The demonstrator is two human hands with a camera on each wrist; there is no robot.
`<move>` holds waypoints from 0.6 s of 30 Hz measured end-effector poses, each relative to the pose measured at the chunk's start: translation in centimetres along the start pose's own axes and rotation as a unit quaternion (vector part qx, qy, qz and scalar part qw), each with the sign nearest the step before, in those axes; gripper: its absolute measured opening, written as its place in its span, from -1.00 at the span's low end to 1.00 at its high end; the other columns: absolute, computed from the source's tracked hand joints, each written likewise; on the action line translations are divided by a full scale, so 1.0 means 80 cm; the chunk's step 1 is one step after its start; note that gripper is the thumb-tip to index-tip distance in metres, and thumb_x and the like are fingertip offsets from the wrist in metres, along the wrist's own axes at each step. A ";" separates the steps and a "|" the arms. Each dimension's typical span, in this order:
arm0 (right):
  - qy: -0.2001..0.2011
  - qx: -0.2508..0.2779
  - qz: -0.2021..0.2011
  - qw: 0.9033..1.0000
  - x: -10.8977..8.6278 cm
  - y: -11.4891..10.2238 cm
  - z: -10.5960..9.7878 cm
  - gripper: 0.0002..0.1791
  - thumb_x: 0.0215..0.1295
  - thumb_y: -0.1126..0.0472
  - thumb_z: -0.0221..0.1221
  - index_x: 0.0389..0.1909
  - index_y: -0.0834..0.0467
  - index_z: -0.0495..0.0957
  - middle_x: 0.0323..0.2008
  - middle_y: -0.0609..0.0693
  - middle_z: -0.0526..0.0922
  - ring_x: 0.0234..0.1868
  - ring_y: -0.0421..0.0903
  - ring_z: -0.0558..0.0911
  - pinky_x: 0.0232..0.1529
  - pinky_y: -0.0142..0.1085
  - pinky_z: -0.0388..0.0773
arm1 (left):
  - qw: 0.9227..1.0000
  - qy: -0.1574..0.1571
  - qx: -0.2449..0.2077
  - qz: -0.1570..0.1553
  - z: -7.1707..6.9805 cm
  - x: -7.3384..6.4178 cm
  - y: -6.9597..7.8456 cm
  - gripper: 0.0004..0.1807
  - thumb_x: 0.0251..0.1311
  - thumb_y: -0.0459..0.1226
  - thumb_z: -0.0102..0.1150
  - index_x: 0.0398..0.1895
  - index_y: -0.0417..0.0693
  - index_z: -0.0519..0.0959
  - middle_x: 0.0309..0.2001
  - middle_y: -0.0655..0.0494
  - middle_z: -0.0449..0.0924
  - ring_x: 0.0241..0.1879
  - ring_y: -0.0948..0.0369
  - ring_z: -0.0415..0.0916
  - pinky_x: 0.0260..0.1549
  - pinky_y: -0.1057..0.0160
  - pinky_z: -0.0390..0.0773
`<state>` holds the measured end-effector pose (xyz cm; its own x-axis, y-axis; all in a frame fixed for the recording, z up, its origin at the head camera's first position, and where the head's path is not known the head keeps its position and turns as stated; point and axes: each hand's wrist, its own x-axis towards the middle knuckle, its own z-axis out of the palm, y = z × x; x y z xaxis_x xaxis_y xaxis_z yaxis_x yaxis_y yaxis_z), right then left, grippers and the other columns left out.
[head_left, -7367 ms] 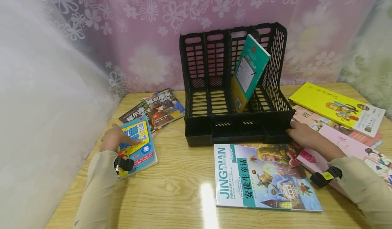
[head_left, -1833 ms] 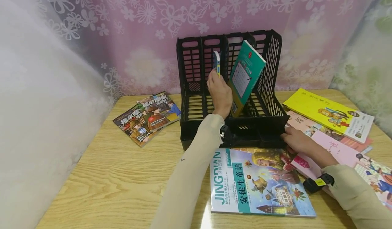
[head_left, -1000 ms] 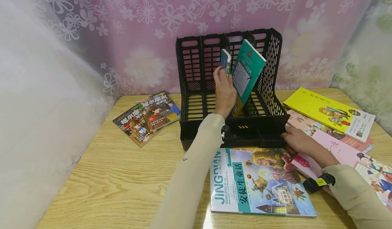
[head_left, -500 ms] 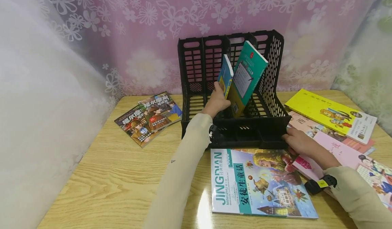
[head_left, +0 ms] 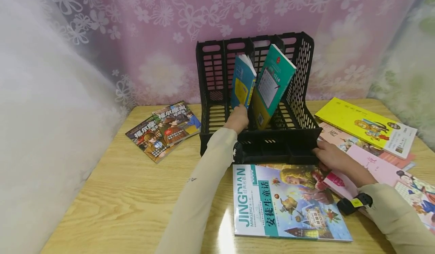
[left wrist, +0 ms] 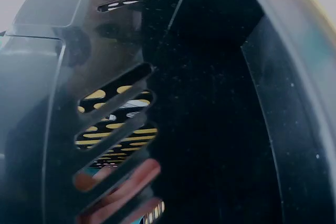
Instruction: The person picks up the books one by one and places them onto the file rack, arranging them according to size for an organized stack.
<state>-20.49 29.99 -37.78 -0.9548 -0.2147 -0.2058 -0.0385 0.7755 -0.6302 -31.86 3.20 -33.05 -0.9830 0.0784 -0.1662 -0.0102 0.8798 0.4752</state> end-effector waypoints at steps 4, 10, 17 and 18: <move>0.002 -0.004 -0.008 1.000 0.000 0.000 -0.001 -0.72 0.46 0.25 -0.25 -0.24 0.41 0.32 -0.75 -0.02 0.40 -0.73 -0.09 0.42 -0.61 -0.26 0.36 | 0.999 0.025 -0.024 -0.005 -0.001 0.002 0.002 -0.37 0.32 -0.35 0.11 0.41 -0.13 0.14 0.13 -0.13 0.46 0.05 0.04 0.52 -0.13 0.15 0.54; 0.001 -0.003 -0.003 1.000 0.000 -0.002 0.000 -0.69 0.47 0.24 -0.26 -0.16 0.45 0.30 -0.73 -0.02 0.39 -0.72 -0.10 0.42 -0.61 -0.26 0.37 | 0.999 0.026 -0.038 -0.009 -0.003 0.001 0.000 -0.26 0.34 -0.30 0.10 0.51 0.02 0.00 0.22 -0.18 0.43 -0.09 0.05 0.59 -0.37 0.19 0.50; 0.006 0.002 -0.008 1.000 0.001 0.004 0.002 -0.69 0.43 0.25 -0.25 -0.15 0.46 0.30 -0.74 0.00 0.39 -0.75 -0.09 0.41 -0.64 -0.26 0.36 | 0.998 0.024 -0.050 -0.014 -0.002 0.005 -0.003 -0.28 0.34 -0.36 0.04 0.52 0.11 0.06 0.26 -0.13 0.41 -0.21 0.12 0.59 -0.41 0.24 0.51; 0.006 0.002 -0.010 1.000 0.001 0.004 0.002 -0.69 0.42 0.25 -0.25 -0.16 0.46 0.30 -0.75 0.00 0.39 -0.75 -0.09 0.41 -0.64 -0.26 0.36 | 0.998 0.024 -0.051 -0.012 -0.003 0.004 -0.003 -0.29 0.33 -0.37 0.04 0.51 0.10 0.08 0.22 -0.13 0.45 -0.24 0.13 0.59 -0.44 0.25 0.51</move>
<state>-20.51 30.10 -38.12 -0.9573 -0.2236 -0.1835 -0.0573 0.7683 -0.6375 -32.24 2.92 -33.02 -0.9897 0.0331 -0.1389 -0.0507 0.8281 0.5582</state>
